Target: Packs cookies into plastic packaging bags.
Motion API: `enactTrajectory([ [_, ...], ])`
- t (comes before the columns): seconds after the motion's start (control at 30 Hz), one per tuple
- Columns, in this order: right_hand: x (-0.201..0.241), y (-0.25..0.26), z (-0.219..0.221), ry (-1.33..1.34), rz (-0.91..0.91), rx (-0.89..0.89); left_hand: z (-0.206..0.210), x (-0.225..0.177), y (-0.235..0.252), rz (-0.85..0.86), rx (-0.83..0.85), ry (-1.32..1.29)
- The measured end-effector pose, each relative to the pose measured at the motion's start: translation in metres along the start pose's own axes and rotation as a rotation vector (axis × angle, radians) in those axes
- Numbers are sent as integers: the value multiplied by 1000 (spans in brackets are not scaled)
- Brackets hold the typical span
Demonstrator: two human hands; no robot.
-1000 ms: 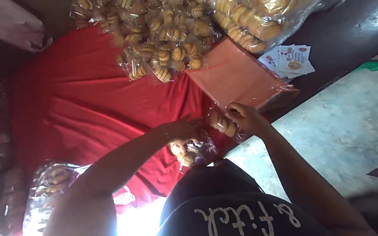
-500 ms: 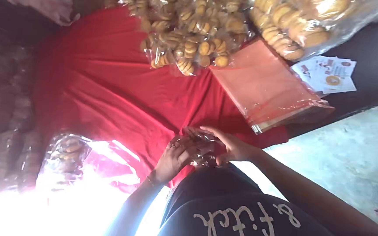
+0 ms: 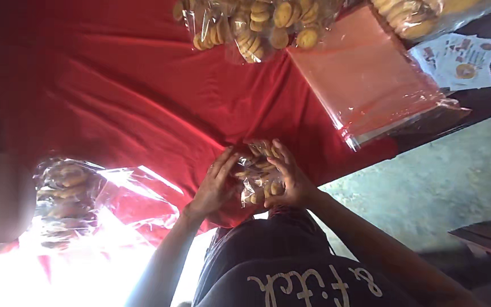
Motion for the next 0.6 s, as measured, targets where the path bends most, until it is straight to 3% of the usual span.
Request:
enactTrajectory([
  [0.17,7,2,-3,-79,-51,63,7,-12,27,-24,-15,-39],
  [0.27,10,5,-9,-159,-48,-29,13,-10,10,-115,196,-165],
  [0.33,9,10,-11,-200,-15,-86,13,-19,-5,-79,282,-232],
  [0.47,-1,36,-9,-215,-6,-126,7,-27,7,32,58,60],
  [0.6,-17,50,-6,-29,-22,74,5,-9,30,-6,-82,49],
])
Point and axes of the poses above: each hand's wrist, its own y-axis towards the middle knuckle, its own z-axis out of the palm, x = y × z, the point moved 9 cm from there along y, towards the middle knuckle, and after that the axes turned 10 degrees about -z, right-handed, at the moved point
